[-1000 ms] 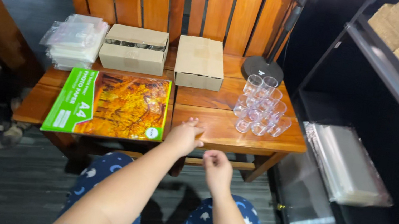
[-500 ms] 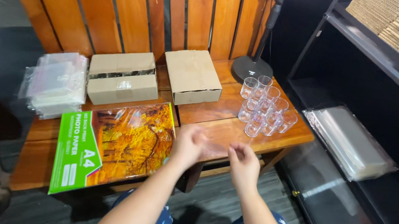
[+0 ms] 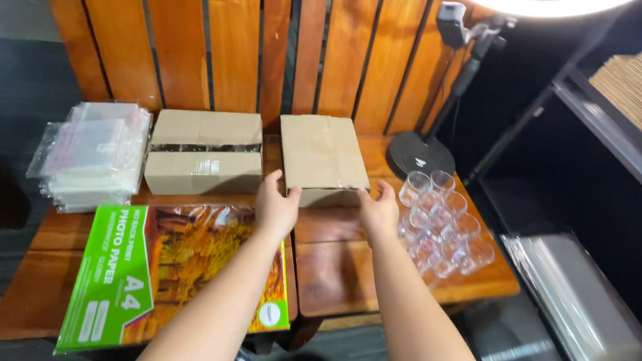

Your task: The person places small glasses into the dividers of a cardboard box, closes the box, and moves it aside. The person then takes plastic-wrapped items from a wooden table and stacks them on a nearby shelf.

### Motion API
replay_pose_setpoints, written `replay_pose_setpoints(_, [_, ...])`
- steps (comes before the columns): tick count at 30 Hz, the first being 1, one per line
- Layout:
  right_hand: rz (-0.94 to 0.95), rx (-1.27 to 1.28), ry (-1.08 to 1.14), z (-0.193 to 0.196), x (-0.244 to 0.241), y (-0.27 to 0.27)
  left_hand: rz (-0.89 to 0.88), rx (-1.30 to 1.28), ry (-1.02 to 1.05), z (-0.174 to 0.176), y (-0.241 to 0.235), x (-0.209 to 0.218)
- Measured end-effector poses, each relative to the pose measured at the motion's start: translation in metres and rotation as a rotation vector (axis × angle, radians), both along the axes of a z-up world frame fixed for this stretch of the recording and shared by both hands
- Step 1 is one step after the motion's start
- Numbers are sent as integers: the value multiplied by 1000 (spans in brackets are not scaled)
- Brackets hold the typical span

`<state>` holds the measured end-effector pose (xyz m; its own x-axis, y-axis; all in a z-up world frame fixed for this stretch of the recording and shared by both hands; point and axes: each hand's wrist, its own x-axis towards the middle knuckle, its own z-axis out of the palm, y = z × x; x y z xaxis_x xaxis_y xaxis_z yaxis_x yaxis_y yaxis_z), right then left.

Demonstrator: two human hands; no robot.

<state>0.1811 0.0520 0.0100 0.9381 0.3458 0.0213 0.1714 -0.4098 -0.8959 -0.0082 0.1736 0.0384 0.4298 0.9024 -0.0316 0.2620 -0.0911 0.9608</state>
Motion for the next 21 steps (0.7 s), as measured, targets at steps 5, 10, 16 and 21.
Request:
replay_pose_setpoints(5, [-6, 48, 127, -23, 13, 20, -46, -61, 76, -13, 11, 21])
replay_pose_setpoints(10, [-66, 267, 309, -12, -3, 13, -52, -83, 33, 17, -12, 10])
replay_pose_setpoints(16, [-22, 442, 405, 9, -34, -10, -23, -91, -49, 34, -25, -6])
replay_pose_setpoints(21, [-11, 622, 455, 38, -71, -41, 12, -63, -156, 33, -36, -17])
